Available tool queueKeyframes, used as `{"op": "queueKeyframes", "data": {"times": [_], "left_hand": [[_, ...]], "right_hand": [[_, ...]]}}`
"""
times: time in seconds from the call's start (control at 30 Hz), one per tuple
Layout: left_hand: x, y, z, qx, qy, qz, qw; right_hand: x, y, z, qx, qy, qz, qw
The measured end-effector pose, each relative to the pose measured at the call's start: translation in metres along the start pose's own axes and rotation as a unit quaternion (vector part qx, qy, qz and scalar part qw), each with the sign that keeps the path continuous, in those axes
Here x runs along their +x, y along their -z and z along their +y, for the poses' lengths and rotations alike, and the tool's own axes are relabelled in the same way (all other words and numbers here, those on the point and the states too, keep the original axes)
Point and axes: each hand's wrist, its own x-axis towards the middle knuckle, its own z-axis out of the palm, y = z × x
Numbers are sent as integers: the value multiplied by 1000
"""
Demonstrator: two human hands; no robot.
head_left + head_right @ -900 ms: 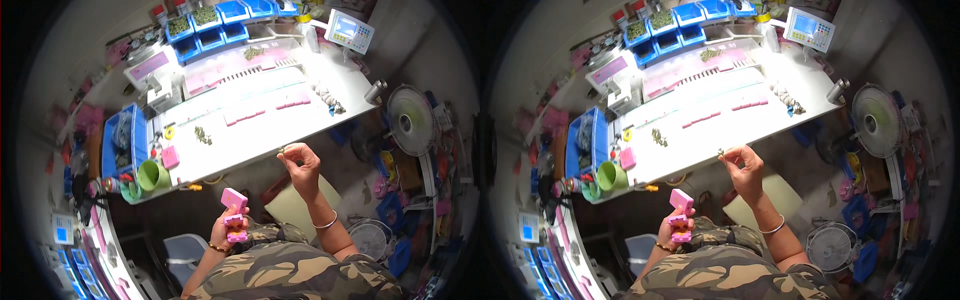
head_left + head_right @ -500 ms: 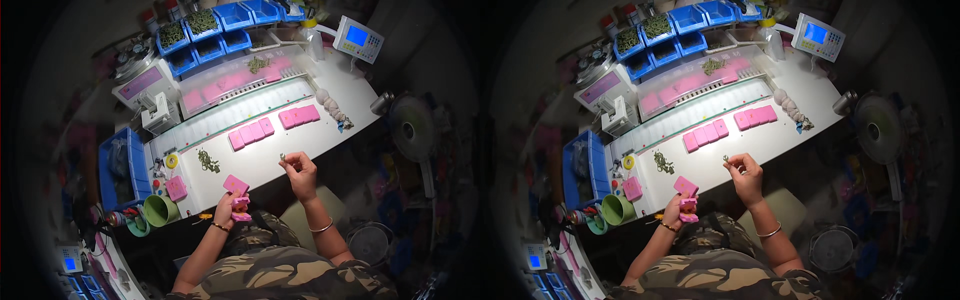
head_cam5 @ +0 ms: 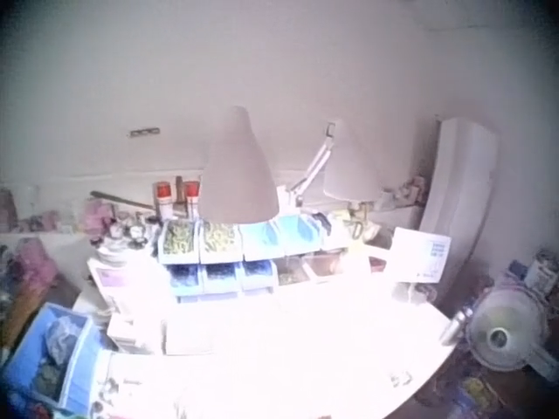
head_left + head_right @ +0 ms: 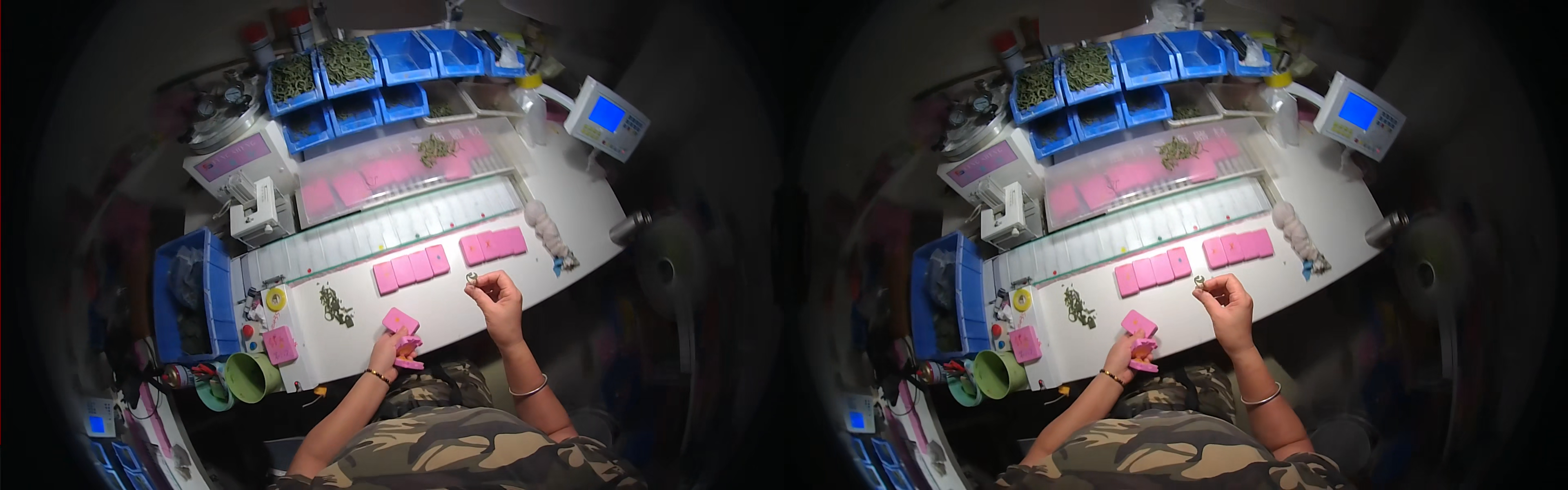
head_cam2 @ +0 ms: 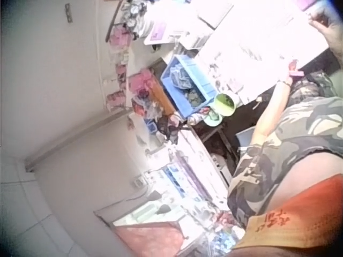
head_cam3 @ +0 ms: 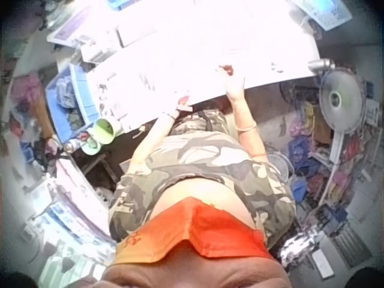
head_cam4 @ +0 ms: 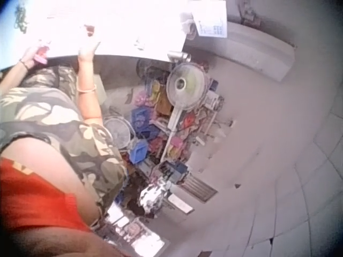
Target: Insert small decorative metal findings into pink silicone molds.
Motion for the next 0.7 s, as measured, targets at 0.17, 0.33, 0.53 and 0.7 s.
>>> {"op": "queueKeyframes", "data": {"times": [0.17, 0.33, 0.53, 0.7], "left_hand": [[30, -13, -15, -92, 28, 56, 994], [47, -37, -25, -225, 21, 125, 966], [51, -75, -30, -272, 30, 169, 947], [22, -114, 4, -146, 31, 112, 982]], "right_hand": [[82, 7, 3, 26, -12, -77, 997], [170, 22, -22, 33, 37, -127, 991], [231, 28, -34, 66, 101, -147, 982], [236, 18, -45, 85, 161, -179, 967]]}}
